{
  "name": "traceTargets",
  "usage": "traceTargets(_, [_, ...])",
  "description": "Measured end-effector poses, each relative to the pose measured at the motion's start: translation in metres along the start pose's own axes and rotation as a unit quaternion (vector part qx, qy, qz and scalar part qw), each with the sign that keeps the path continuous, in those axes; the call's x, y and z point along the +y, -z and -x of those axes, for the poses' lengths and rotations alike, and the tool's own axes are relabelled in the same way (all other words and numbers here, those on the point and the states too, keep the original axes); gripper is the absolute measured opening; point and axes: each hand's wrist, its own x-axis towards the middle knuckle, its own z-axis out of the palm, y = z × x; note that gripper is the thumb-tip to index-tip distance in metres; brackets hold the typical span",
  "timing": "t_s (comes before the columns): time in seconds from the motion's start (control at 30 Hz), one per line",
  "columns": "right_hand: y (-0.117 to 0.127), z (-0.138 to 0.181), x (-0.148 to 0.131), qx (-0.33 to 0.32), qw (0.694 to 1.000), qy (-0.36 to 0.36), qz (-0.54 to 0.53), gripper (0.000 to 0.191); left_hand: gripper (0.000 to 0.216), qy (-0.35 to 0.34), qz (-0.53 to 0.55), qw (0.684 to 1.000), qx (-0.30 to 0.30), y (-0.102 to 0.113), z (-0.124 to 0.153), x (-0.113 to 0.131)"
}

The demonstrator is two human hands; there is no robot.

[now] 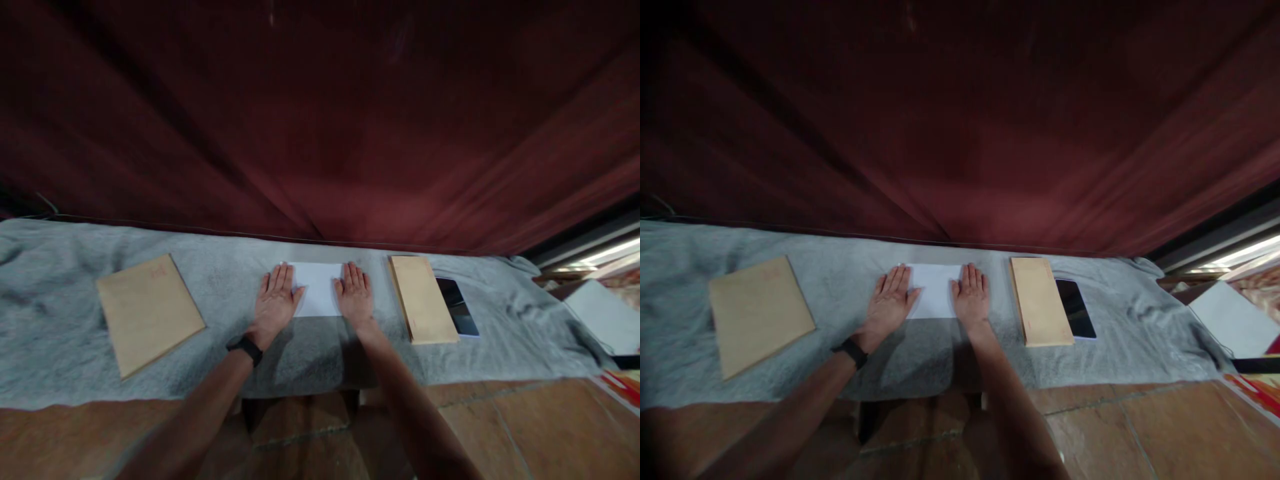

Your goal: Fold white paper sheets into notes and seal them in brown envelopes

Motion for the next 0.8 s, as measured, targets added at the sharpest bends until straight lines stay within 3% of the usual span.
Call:
traceTargets(0.3, [0.006,0.006,0.021,0.004,1.0,-0.011,0.012,0.057,0.064,0.014,-0.029,0.999,-0.009,0.009,0.009,-0.008])
traceTargets(0.47, [0.014,0.008,0.016,0.024,0.999,-0.031,0.001,0.056,0.061,0.009,-0.012,1.0,0.013,0.017,0.009,0.005])
traceTargets(0.63, [0.03,0.017,-0.016,-0.006,0.995,0.065,-0.077,0.056,0.058,-0.102,0.029,0.994,-0.01,0.015,0.021,0.035])
traceTargets(0.8, [0.022,0.032,-0.037,-0.077,0.981,0.147,-0.097,0.054,0.058,-0.125,0.025,0.99,-0.054,0.003,0.03,0.043])
